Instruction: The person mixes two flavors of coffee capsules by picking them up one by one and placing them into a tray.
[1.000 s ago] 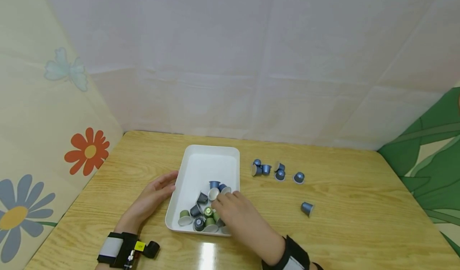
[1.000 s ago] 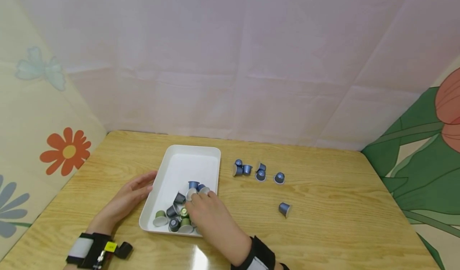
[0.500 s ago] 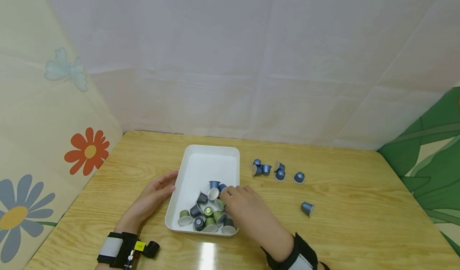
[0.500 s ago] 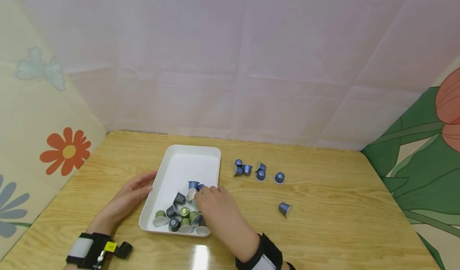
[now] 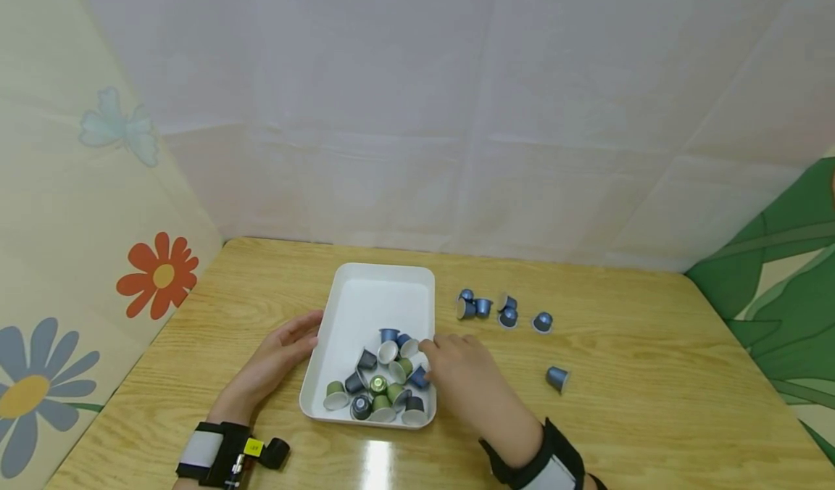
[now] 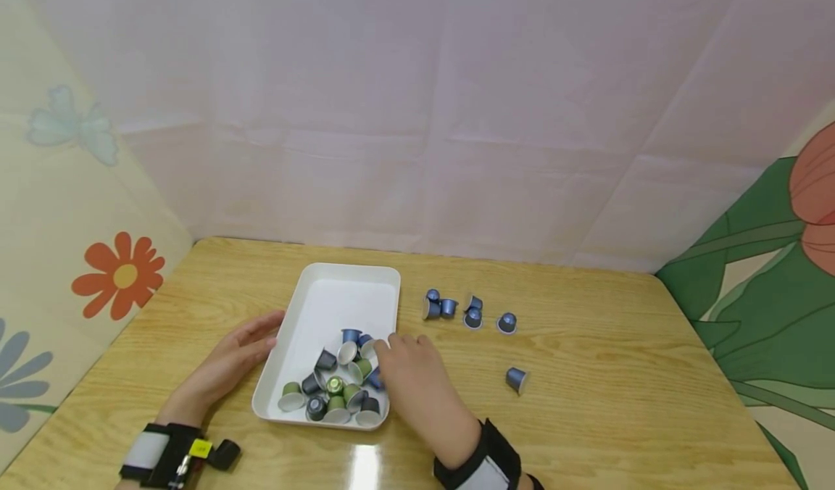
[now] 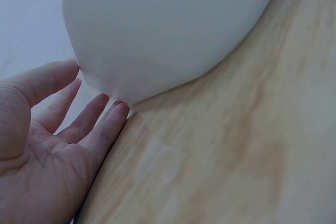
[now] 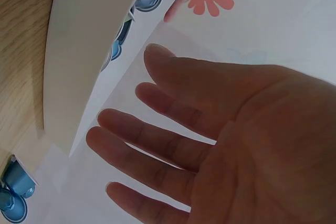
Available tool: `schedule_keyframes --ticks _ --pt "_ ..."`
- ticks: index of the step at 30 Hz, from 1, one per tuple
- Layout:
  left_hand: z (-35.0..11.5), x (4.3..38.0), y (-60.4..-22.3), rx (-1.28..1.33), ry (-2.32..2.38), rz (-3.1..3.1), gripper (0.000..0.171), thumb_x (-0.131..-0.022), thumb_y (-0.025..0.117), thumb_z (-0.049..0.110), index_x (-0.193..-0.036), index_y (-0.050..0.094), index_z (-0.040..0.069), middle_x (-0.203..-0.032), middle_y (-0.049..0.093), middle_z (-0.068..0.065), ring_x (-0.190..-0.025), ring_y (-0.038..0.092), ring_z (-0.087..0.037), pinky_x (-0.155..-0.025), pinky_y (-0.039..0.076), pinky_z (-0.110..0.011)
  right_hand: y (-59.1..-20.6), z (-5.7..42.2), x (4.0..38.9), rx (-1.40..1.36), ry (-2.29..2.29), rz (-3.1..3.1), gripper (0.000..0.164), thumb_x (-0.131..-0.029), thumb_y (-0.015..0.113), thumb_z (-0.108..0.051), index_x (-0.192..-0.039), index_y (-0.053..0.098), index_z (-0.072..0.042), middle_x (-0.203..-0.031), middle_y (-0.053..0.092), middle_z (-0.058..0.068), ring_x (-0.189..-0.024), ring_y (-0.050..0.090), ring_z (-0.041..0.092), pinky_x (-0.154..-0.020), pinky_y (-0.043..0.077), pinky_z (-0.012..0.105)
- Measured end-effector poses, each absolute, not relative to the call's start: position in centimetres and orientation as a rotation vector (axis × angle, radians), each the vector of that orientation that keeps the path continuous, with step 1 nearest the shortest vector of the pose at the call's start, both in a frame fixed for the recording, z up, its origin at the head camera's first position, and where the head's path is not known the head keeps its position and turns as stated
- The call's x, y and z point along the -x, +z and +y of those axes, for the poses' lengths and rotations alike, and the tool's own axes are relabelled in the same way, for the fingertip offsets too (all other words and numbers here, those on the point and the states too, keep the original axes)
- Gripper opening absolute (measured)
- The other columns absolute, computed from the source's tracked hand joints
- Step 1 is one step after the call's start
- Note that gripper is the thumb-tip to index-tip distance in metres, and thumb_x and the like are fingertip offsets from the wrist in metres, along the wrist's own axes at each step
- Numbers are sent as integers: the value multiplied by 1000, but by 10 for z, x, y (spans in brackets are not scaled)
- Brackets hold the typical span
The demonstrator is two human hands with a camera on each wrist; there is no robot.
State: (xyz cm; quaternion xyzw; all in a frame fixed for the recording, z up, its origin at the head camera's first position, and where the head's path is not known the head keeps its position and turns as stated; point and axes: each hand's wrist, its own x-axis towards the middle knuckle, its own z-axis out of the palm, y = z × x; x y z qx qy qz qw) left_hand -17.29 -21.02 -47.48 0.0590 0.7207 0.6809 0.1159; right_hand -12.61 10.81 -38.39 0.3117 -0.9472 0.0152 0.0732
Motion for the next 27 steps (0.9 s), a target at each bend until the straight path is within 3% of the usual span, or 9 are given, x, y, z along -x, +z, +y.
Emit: schedule_keyframes --ticks 12,27 --pt "-210 173 -476 -182 2011 2102 62 -97 65 22 -150 38 4 -155 38 -14 -142 34 -28 -100 40 -18 -379 119 132 -817 169 -2935 31 -83 80 -13 -109 68 -3 -98 68 11 -91 66 28 -84 54 45" --pt "-210 173 -475 -171 1997 2109 62 -97 65 23 -151 38 5 -155 36 -14 -142 33 -29 -99 41 -17 -371 143 141 -570 209 -3151 31 -88 76 -20 -111 68 -1 -102 70 12 -91 66 29 -78 55 43"
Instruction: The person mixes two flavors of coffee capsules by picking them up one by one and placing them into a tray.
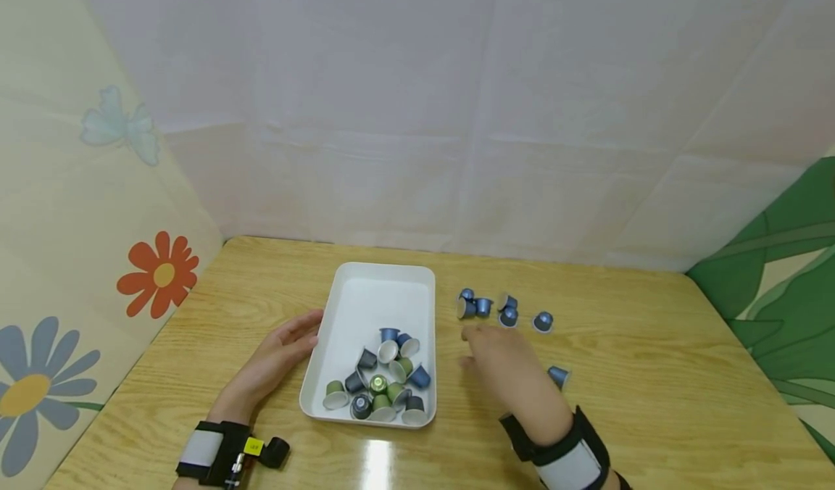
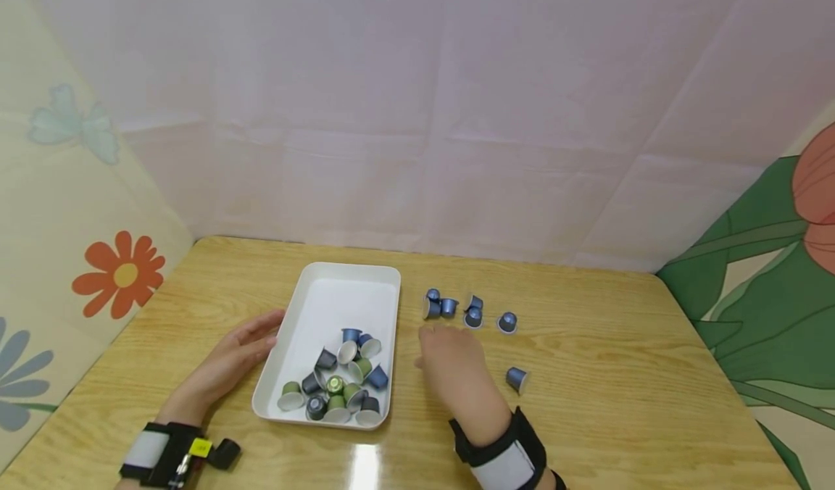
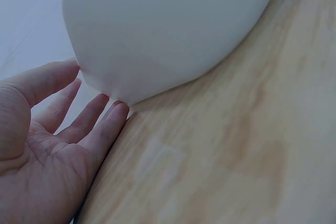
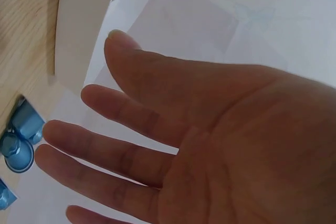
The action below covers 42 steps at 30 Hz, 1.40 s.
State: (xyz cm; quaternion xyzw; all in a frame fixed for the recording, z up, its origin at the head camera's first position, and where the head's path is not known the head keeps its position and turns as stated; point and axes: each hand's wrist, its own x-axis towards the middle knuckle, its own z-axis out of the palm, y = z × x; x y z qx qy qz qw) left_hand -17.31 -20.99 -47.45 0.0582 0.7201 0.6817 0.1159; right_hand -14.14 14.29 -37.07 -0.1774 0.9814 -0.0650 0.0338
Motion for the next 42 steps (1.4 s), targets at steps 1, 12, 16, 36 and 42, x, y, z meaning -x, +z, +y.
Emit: schedule_keyframes --ticks 1,12,16,36,42 --pt "-210 173 -475 -171 1996 2108 62 -97 65 23 -151 37 5 -156 36 -14 -142 33 -29 -99 41 -17 -370 145 142 531 -206 3012 32 -88 76 -20 -112 67 -1 -103 70 13 -92 66 30 -79 55 43" --pt "-209 173 -475 -165 2003 2099 62 -97 65 22 -150 38 5 -155 36 -14 -142 33 -29 -100 41 -18 -365 173 152 426 -314 2952 29 -86 77 -12 -112 69 -3 -110 69 16 -92 67 32 -76 56 45" --pt "-209 173 -475 -165 2000 2098 63 -97 65 23 -150 38 5 -156 36 -13 -143 33 -28 -100 41 -17 -360 184 157 376 -320 2900 29 -85 77 -9 -113 68 -5 -112 68 16 -93 65 31 -76 55 46" --pt "-210 173 -475 -170 1998 2100 63 -97 64 23 -151 37 5 -156 35 -13 -143 33 -28 -99 41 -17 -356 251 174 171 -559 2771 50 -83 80 -14 -122 57 7 -109 62 30 -95 62 40 -77 53 52" --pt "-211 173 -476 -175 2009 2091 63 -97 65 22 -151 37 5 -156 35 -13 -143 33 -28 -100 41 -17 -364 261 179 153 -622 2716 58 -81 82 -14 -124 53 12 -106 62 29 -92 61 38 -76 53 51"
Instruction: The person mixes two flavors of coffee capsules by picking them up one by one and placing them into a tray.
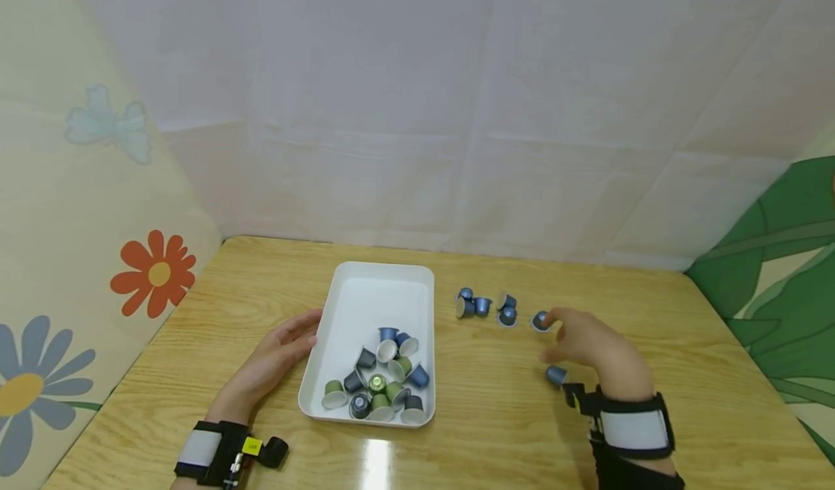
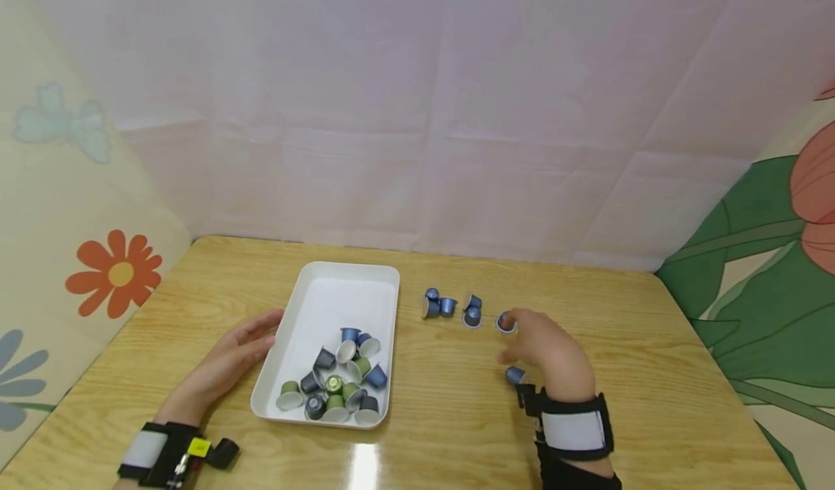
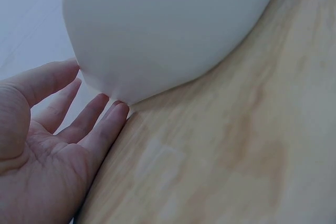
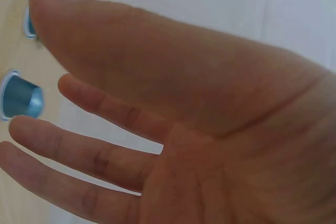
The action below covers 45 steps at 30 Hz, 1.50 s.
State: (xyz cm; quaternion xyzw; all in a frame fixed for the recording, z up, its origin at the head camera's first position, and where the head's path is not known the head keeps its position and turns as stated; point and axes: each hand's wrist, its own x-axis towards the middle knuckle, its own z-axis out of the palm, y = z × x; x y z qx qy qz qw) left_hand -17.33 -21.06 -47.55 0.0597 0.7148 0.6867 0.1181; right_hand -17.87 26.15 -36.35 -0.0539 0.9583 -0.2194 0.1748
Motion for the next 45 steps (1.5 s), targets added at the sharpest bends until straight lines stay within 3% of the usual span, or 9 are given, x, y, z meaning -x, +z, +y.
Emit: schedule_keyframes --ticks 5,13,19,27,37,45 --pt "-211 173 -475 -173 2010 2089 63 -97 65 22 -151 37 5 -156 35 -14 -143 33 -28 -100 41 -17 -373 262 184 129 -589 2692 60 -76 86 -14 -121 55 12 -104 62 23 -91 59 32 -78 51 50" --pt "-211 173 -474 -174 2015 2086 63 -97 64 21 -151 37 4 -155 36 -14 -142 34 -28 -99 41 -17 -384 263 186 56 -545 2654 64 -71 90 -21 -115 57 12 -107 62 23 -95 59 35 -80 52 52" --pt "-210 172 -474 -169 2017 2082 64 -97 65 22 -151 37 5 -156 36 -14 -142 33 -28 -100 41 -17 -390 266 186 -27 -544 2612 45 -74 87 -14 -102 58 7 -92 59 12 -84 57 29 -70 52 43" --pt "-210 171 -472 -173 2027 2070 63 -97 65 21 -151 36 4 -156 35 -14 -142 33 -28 -100 41 -17 -393 267 186 -41 -561 2615 34 -72 81 -2 -96 59 5 -87 57 11 -79 55 28 -65 50 39" --pt "-210 171 -473 -180 2029 2079 62 -98 63 18 -151 35 2 -156 35 -16 -142 33 -29 -100 41 -18 -393 267 186 -59 -591 2615 29 -71 76 4 -95 60 5 -86 57 11 -76 55 27 -60 50 35" --pt "-211 172 -476 -216 2043 2077 60 -98 62 16 -150 36 0 -154 37 -18 -140 35 -29 -100 42 -20 -393 267 186 -21 -613 2624 8 -77 73 2 -82 66 1 -79 59 7 -69 56 22 -56 51 33"
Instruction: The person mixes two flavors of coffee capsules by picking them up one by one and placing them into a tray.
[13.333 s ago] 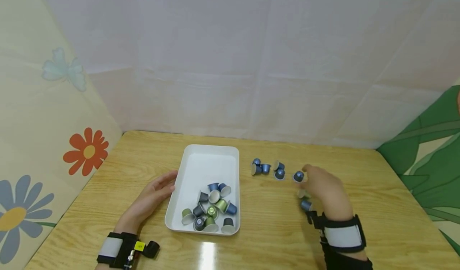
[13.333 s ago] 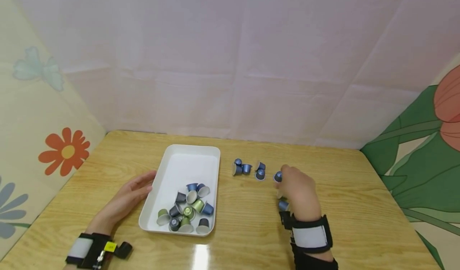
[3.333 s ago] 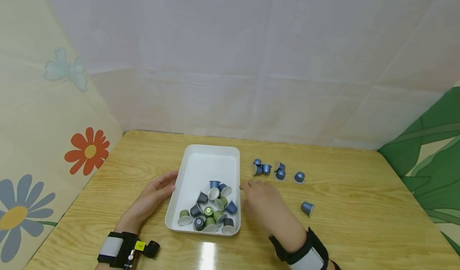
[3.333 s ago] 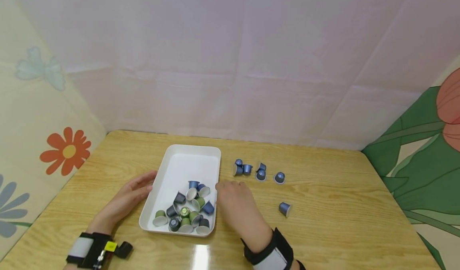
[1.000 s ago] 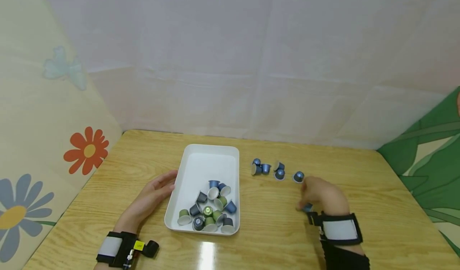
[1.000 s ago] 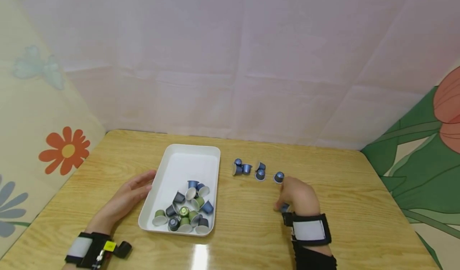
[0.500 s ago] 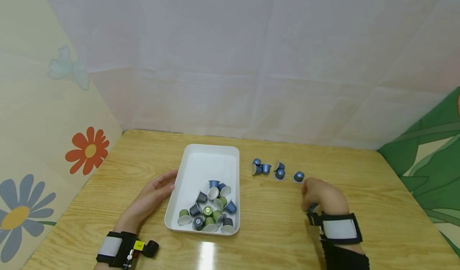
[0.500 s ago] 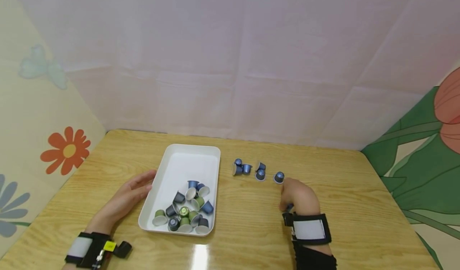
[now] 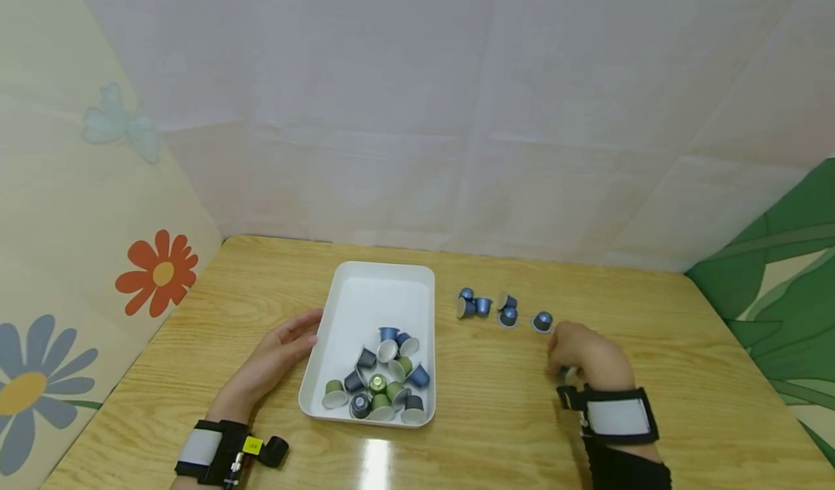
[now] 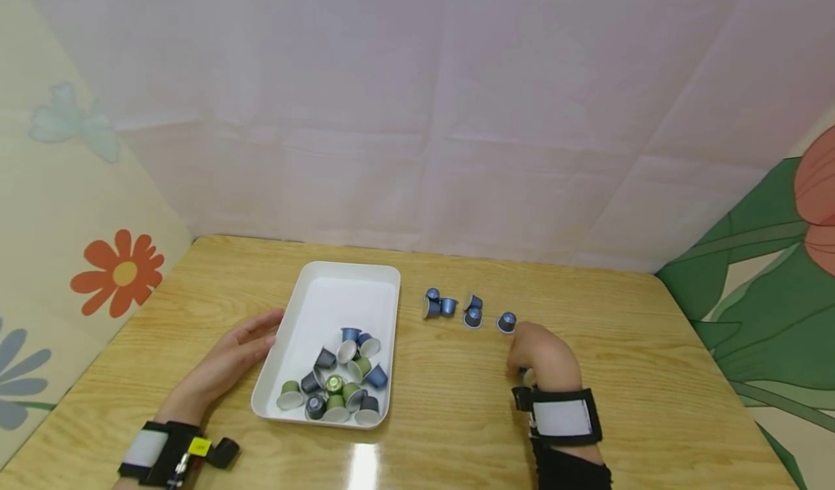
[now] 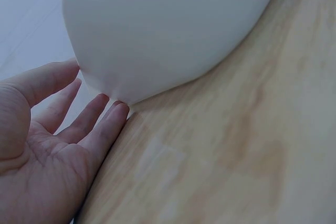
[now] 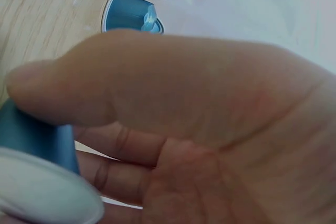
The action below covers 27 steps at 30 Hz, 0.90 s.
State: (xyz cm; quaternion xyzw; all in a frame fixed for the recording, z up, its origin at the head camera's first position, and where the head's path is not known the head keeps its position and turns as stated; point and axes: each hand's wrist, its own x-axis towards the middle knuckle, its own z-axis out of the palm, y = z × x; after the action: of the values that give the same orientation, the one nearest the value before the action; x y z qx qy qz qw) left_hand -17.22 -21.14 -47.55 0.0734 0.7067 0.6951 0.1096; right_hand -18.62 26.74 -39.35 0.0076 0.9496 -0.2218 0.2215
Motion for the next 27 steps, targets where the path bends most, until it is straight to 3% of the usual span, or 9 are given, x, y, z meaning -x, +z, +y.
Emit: schedule_keyframes --ticks 3,8,12,15,18,22,27 --pt "-212 172 -476 -219 2043 2075 61 -98 62 16 -150 36 0 -155 36 -17 -141 34 -30 -100 42 -20 -394 268 186 2 -621 2641 8 -76 72 1 -73 66 -2 -71 57 3 -63 52 19 -54 48 30" --pt "-212 173 -476 -222 2043 2074 60 -98 62 17 -150 36 0 -154 36 -17 -141 34 -30 -100 42 -20 -394 269 185 51 -616 2695 25 -74 63 2 -55 52 -10 -55 41 -4 -49 37 11 -46 34 22" --pt "-211 172 -475 -223 2036 2081 60 -99 62 16 -150 36 0 -154 37 -17 -141 33 -30 -100 42 -19 -392 268 186 93 -589 2740 31 -73 55 1 -53 39 -16 -52 35 -5 -47 31 9 -46 28 21" --pt "-211 172 -475 -225 2038 2079 60 -99 61 16 -150 36 0 -154 37 -18 -141 33 -30 -100 41 -19 -391 265 186 99 -574 2756 30 -75 53 1 -55 37 -16 -54 36 -4 -48 32 11 -47 29 22" --pt "-211 173 -475 -227 2046 2072 60 -99 61 16 -150 36 0 -154 37 -18 -141 33 -30 -100 42 -19 -389 262 187 87 -543 2756 23 -81 51 1 -61 47 -10 -59 39 0 -53 36 14 -50 32 25" --pt "-211 174 -475 -227 2051 2068 59 -99 62 16 -150 36 0 -154 37 -18 -141 34 -31 -100 42 -20 -386 258 189 77 -503 2751 16 -91 50 -1 -83 62 5 -71 48 6 -63 43 20 -55 39 30" --pt "-211 173 -476 -233 2045 2071 59 -99 62 16 -150 37 0 -154 38 -17 -141 34 -31 -101 42 -20 -384 254 189 80 -501 2764 18 -97 46 -2 -92 61 8 -77 53 9 -67 47 22 -58 43 33"
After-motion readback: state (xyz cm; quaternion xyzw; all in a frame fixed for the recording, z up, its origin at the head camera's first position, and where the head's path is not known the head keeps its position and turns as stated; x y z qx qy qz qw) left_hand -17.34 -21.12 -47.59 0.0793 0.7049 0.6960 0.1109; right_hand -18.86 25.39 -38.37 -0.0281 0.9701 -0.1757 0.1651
